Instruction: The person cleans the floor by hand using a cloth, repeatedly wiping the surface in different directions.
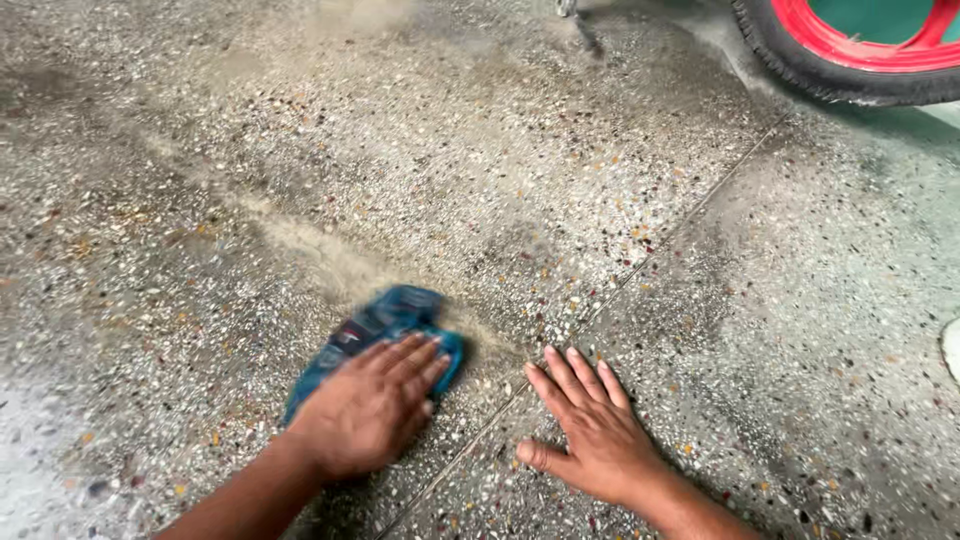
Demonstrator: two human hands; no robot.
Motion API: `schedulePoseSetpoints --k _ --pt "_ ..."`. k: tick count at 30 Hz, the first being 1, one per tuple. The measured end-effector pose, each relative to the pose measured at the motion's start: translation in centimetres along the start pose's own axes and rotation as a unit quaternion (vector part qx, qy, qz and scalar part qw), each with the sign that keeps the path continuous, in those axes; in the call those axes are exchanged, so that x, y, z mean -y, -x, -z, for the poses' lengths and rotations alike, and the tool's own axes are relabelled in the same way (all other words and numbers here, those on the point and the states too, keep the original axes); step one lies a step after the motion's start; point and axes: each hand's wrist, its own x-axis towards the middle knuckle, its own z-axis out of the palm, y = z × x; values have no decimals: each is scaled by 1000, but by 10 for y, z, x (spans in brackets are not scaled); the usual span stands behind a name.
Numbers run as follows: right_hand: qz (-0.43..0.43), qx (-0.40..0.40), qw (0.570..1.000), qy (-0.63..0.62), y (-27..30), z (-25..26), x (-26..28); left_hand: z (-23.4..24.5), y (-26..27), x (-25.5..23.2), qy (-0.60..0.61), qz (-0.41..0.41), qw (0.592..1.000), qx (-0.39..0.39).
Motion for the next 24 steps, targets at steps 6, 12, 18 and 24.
schedulePoseSetpoints --k 6,12,18,24 --pt "50 -96 994 -4 -1 -18 -9 41 -59 27 37 186 940 282" --pt "112 -257 954 107 0 -32 -19 -15 -91 178 -46 285 957 -15" --pt "100 -272 953 91 -1 -41 -17 -48 -76 219 -39 308 948 -75" --pt "106 -246 964 12 5 -22 -8 -34 -83 90 -149 87 985 -12"
